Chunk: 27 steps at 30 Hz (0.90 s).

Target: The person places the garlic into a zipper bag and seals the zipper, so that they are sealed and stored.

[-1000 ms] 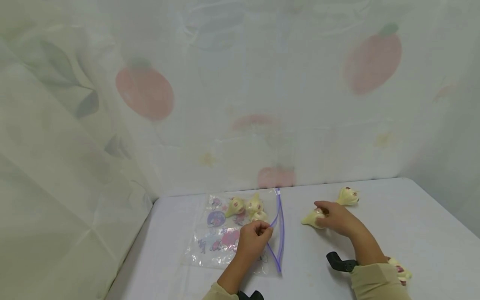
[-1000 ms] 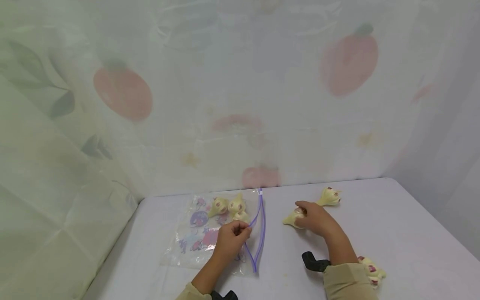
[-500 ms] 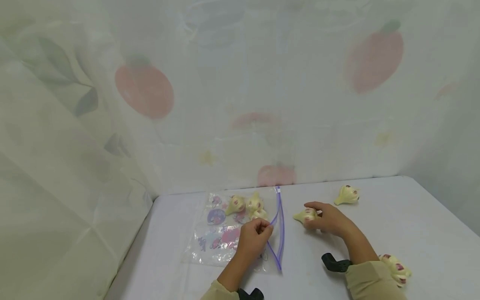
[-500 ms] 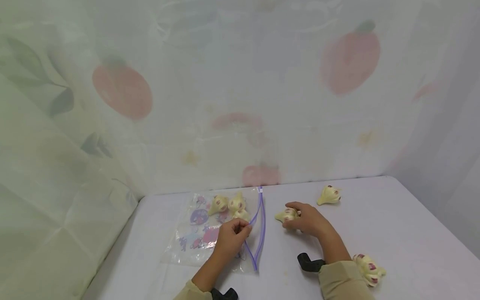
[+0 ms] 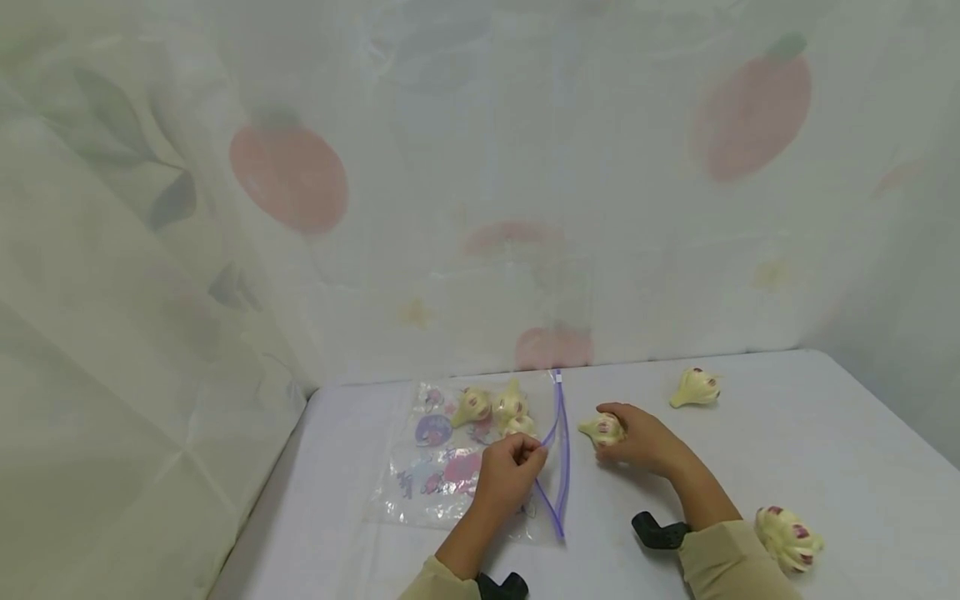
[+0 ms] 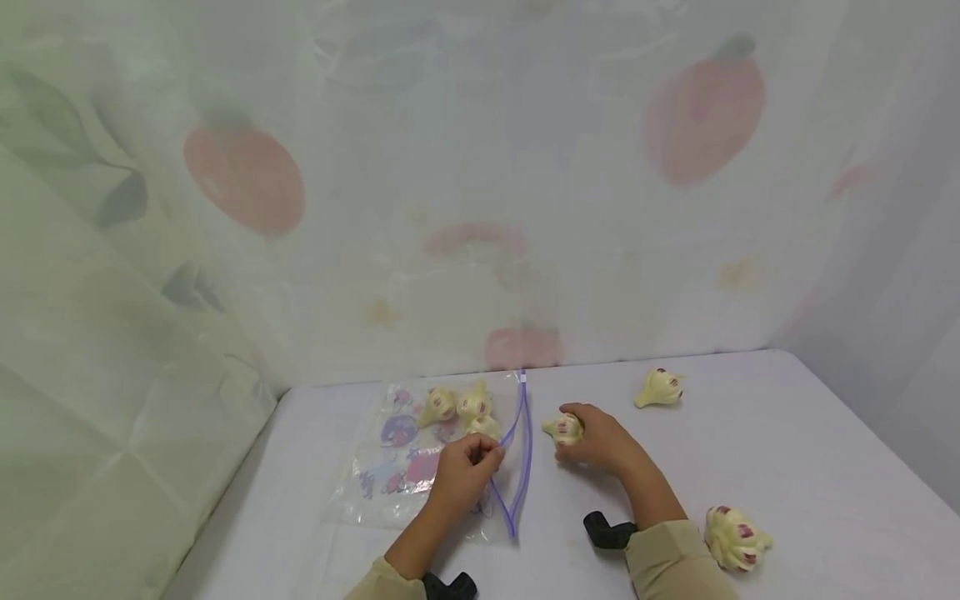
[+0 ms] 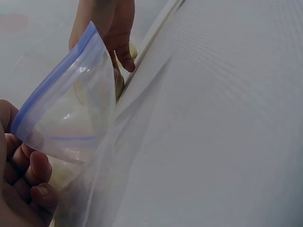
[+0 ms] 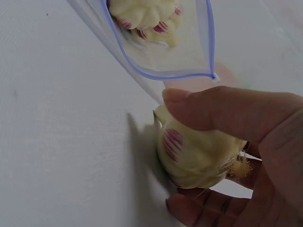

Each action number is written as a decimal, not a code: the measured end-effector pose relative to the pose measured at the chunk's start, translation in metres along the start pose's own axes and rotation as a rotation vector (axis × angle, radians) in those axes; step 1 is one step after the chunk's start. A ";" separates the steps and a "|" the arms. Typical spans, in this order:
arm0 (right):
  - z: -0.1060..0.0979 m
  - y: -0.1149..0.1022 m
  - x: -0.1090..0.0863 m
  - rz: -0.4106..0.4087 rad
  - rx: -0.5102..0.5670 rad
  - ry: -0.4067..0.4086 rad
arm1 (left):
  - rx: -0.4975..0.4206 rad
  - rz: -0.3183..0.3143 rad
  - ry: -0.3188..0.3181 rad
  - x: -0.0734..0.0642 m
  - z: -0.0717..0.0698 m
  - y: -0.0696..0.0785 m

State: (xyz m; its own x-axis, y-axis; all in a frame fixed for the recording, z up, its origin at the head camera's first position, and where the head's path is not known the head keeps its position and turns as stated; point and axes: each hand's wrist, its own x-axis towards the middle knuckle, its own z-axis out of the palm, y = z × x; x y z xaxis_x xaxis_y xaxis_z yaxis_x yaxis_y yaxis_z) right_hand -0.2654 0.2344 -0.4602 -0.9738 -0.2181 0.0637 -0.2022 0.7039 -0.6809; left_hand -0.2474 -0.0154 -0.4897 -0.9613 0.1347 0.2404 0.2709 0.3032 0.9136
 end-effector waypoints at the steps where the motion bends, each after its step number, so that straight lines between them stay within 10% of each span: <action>1: 0.000 0.000 0.000 0.000 0.004 0.003 | -0.001 0.001 -0.001 0.000 0.000 0.000; 14: 0.000 -0.018 0.001 0.010 0.259 -0.020 | 0.002 0.005 -0.010 0.000 -0.002 0.004; 27: 0.031 -0.035 0.001 -0.112 0.145 -0.094 | -0.020 0.025 -0.016 0.000 0.000 0.002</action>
State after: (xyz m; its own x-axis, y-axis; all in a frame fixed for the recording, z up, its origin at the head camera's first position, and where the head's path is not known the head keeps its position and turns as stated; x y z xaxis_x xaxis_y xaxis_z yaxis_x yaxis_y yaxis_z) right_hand -0.2556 0.1888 -0.4587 -0.9308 -0.3564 0.0807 -0.2847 0.5689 -0.7716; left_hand -0.2471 -0.0146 -0.4880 -0.9533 0.1568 0.2581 0.2935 0.2803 0.9139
